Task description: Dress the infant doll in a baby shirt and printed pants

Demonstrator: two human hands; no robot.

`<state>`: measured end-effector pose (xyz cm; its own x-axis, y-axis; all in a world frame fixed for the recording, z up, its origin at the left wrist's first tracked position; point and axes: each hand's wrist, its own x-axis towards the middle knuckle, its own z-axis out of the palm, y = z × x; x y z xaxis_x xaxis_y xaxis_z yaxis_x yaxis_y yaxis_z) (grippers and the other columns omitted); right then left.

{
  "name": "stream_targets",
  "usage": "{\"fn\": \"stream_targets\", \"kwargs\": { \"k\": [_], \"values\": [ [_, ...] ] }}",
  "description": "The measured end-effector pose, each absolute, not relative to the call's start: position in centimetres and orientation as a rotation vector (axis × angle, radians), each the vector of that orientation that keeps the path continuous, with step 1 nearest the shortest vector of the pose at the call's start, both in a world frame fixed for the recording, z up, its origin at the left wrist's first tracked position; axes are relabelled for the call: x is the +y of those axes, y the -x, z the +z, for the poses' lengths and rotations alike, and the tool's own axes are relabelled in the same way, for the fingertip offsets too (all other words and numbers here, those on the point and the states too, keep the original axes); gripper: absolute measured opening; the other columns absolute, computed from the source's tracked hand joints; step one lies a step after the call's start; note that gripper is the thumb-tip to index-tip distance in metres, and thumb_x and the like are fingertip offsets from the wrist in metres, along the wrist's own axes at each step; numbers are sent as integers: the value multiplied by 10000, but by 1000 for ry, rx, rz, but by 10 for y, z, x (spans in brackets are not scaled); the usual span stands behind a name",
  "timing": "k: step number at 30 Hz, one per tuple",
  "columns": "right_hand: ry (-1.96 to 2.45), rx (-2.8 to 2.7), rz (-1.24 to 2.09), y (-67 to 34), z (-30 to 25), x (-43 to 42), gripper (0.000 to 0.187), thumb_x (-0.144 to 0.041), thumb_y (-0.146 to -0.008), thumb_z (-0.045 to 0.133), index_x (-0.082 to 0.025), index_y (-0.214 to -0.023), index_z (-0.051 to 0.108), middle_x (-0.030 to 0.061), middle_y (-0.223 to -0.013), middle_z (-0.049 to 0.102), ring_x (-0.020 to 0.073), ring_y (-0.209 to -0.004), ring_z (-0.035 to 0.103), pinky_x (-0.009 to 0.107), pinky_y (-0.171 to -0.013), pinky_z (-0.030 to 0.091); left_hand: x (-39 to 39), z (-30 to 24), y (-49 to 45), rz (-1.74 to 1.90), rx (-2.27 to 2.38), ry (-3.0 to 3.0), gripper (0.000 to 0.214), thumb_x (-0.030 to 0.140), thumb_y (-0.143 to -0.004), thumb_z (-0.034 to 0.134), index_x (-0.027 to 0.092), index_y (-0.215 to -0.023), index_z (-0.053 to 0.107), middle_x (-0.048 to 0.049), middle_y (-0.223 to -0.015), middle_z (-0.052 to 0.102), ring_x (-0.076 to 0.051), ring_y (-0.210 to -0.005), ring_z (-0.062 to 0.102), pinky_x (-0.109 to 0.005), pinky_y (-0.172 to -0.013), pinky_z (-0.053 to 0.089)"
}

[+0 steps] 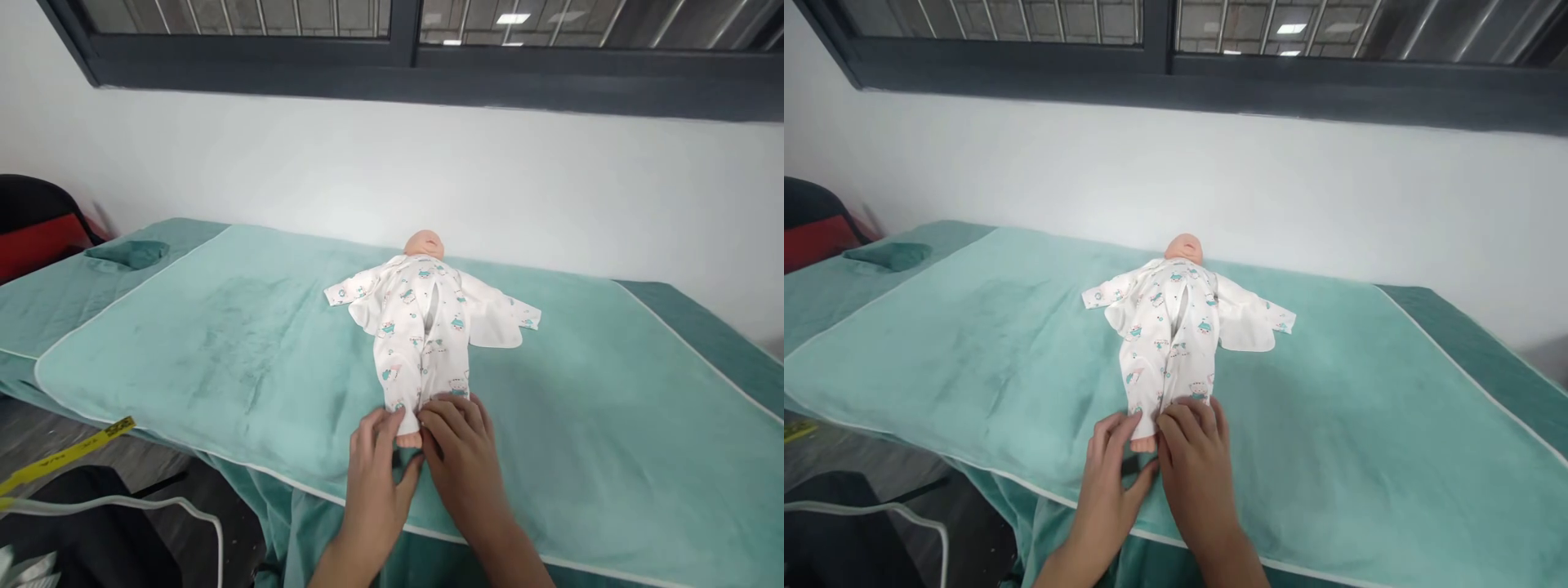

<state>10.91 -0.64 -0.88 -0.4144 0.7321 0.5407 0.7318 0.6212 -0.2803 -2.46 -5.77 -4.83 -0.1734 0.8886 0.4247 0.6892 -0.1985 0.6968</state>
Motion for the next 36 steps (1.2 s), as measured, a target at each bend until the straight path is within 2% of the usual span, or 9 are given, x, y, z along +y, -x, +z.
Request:
{"fn": "stream_targets", "kwargs": {
  "k": [4,7,11,15,19,24,29,36],
  "values": [
    [1073,-2201,49,-109,-3,-21,209,-100,-852,540,-266,-975,575,21,-948,676,243,-1033,595,570,-1071,324,-51,-43,26,1386,1872,-1874,397,213,-863,591,255,-1255,548,-113,-1104,578,-243,-988,619,-417,-825,566],
    [1037,-2178,82,-108,-3,-38,224,-84,-842,533,-252,-987,559,31,-946,652,231,-1037,596,554,-1073,354,-53,-41,33,1458,1858,-1907,300,208,-874,572,239,-1172,585,-88,-1031,583,-217,-922,625,-374,-781,569],
    [1049,-2166,104,-110,-8,-49,226,-78,-852,521,-252,-987,569,62,-1036,629,256,-1138,566,543,-1049,412,-61,-43,38,1520,1880,-1963,271,182,-865,574,231,-1131,591,-70,-970,592,-203,-872,621,-348,-742,563],
    [1033,-2131,123,-128,-17,-45,293,-96,-879,510,-277,-1098,583,85,-1191,586,265,-1201,530,496,-970,496,-68,-47,33,1538,1951,-1935,262,174,-883,550,226,-1140,562,-62,-916,599,-206,-838,613,-356,-707,563],
    [1224,-1897,180,-148,-33,-36,377,-147,-896,492,-273,-1250,515,112,-1210,573,256,-1115,580,444,-867,552,-72,-42,22,1539,1988,-2052,378,166,-869,558,251,-1237,534,-115,-1076,584,-260,-1010,595,-444,-821,556],
    [1320,-1902,281,-149,-44,-22,259,-199,-885,537,-253,-1137,562,76,-1025,648,246,-913,634,403,-755,551,-53,-19,12,1158,1775,-2406,402,140,-843,580,252,-1229,549,-102,-1182,619,-298,-1168,545,-572,-1025,445],
    [1231,-1907,396,-146,-34,-19,92,-195,-916,486,-242,-916,565,34,-866,623,194,-761,622,327,-677,527,-32,-2,7,956,1779,-2480,370,218,-831,634,234,-1197,575,-90,-1083,643,-288,-1071,586,-648,-1067,362],
    [1156,-1930,410,-152,-14,-31,131,-138,-899,478,-239,-955,540,28,-889,580,169,-792,599,282,-701,508,-33,-10,5,1128,1634,-2353,316,180,-826,593,241,-1136,579,-65,-998,633,-231,-989,622,-614,-1148,282]
  ]
}}
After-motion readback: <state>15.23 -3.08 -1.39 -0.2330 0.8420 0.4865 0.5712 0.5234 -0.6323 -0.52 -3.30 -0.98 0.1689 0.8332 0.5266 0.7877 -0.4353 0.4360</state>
